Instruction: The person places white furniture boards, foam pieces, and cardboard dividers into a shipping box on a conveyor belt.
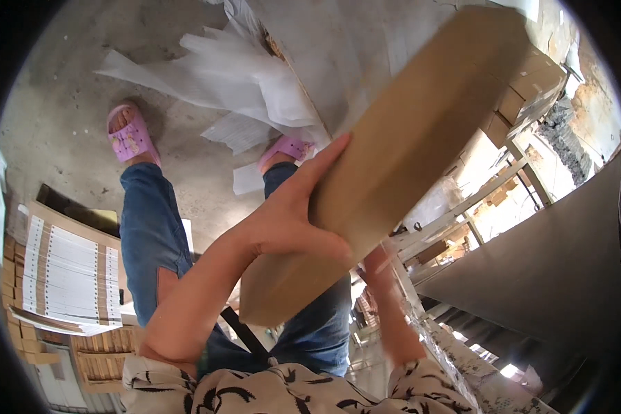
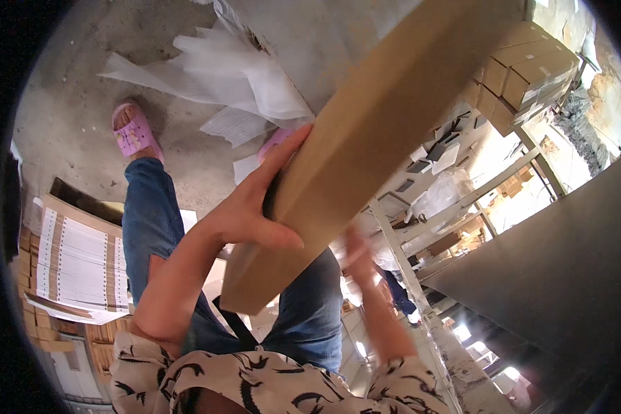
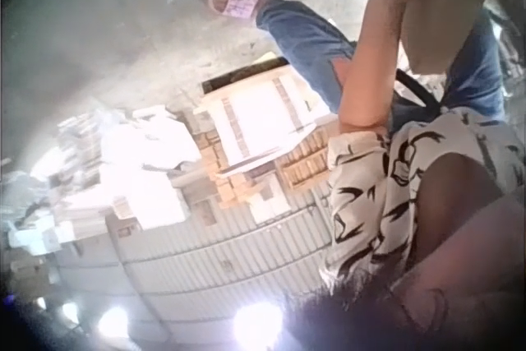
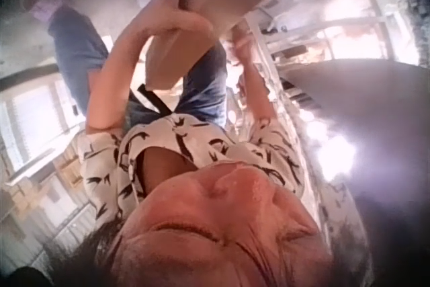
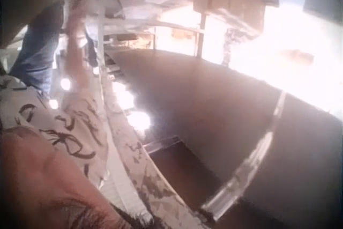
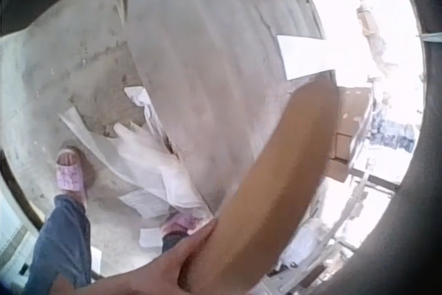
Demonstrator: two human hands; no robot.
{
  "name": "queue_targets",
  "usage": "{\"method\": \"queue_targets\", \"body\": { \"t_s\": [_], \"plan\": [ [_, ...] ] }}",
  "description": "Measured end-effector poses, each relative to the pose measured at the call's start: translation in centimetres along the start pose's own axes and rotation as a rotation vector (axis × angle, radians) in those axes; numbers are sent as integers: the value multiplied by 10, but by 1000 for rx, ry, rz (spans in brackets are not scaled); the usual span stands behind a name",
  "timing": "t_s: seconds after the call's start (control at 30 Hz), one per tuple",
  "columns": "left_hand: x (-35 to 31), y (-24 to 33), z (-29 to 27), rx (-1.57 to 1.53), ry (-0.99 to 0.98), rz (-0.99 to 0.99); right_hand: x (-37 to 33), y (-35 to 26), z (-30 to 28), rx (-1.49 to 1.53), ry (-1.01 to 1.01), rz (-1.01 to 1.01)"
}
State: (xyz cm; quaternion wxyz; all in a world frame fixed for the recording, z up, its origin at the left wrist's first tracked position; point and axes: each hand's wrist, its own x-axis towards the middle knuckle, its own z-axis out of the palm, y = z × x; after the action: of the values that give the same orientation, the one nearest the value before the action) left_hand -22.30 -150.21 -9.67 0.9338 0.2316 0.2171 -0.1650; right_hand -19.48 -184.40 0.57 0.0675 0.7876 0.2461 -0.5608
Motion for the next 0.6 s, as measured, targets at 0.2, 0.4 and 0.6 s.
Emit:
{"method": "queue_targets", "body": {
  "t_s": [0.2,0.4,0.6],
  "plan": [
    [5,8,1,167,-75,71,131,186,-257,545,1090,563],
    [14,-10,-9,-13,113,47,160,258,-351,756,762,817],
    [14,-25,-15,-66,229,77,183,273,-331,903,868,434]
  ]
}}
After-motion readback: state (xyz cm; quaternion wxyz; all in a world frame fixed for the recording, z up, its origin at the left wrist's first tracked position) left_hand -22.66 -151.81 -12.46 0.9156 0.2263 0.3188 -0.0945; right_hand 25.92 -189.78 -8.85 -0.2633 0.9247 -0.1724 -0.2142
